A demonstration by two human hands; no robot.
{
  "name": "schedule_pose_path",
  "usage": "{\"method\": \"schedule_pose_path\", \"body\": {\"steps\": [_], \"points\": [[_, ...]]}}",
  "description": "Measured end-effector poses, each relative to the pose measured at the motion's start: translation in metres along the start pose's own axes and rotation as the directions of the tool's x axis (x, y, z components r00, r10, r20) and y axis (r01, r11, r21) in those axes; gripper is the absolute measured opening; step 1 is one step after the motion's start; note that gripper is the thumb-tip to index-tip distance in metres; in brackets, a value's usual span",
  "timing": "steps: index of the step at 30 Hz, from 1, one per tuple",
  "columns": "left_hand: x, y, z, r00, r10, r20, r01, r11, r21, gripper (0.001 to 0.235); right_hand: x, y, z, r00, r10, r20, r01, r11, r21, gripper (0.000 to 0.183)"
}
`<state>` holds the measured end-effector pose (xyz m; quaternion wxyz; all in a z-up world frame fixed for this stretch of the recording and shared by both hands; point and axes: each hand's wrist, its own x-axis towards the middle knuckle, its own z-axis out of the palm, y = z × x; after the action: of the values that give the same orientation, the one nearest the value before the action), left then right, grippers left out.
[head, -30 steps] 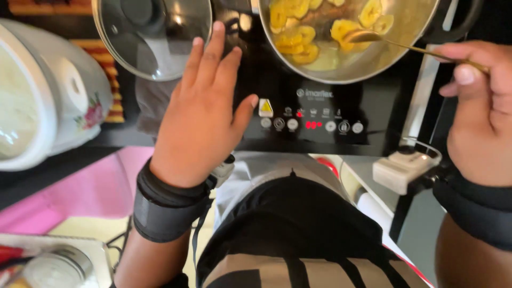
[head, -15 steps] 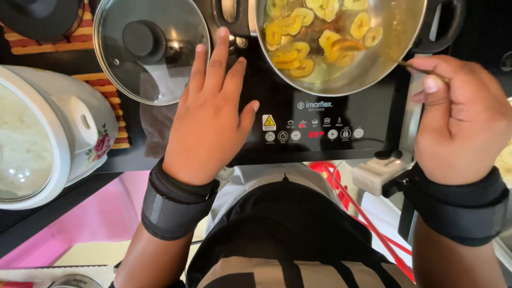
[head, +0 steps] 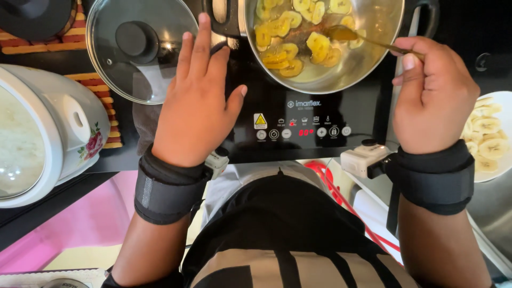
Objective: The person handles a colander filled with banana peels and then stirs sliced bananas in a pot on an induction cooktop using a wooden spoon. The person adjusts the cooktop settings and continues to stir the bananas as they cook.
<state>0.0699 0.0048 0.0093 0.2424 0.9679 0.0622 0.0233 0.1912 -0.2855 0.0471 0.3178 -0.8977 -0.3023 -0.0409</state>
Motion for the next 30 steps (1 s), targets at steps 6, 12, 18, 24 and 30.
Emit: {"method": "schedule_pose_path", "body": {"steps": [6,12,18,24,30], "points": [[0.000,0.001,0.000,1.000,-0.026,0.018,0.025,0.999,0.028,0.057,0.002,-0.018,-0.007,0.997,0.075,0.016,-0.077,0.992,0.103,0.018],[0.002,0.003,0.002,0.999,-0.042,0.019,0.041,0.999,0.025,0.055,0.003,-0.037,-0.018,0.990,0.131,0.046,-0.133,0.990,0.041,0.015],[0.002,0.002,0.002,0.999,-0.041,0.015,0.041,0.999,0.025,0.056,0.001,-0.036,-0.020,0.980,0.168,0.106,-0.178,0.979,0.099,0.016],[0.002,0.002,0.002,0.999,-0.045,0.017,0.045,0.999,0.016,0.054,-0.002,-0.026,-0.010,0.977,0.137,0.164,-0.138,0.990,-0.004,0.014],[0.001,0.000,0.002,0.999,-0.035,0.002,0.035,0.999,0.027,0.054,0.009,-0.037,-0.007,0.999,-0.005,0.053,0.009,0.998,-0.065,0.019]]}}
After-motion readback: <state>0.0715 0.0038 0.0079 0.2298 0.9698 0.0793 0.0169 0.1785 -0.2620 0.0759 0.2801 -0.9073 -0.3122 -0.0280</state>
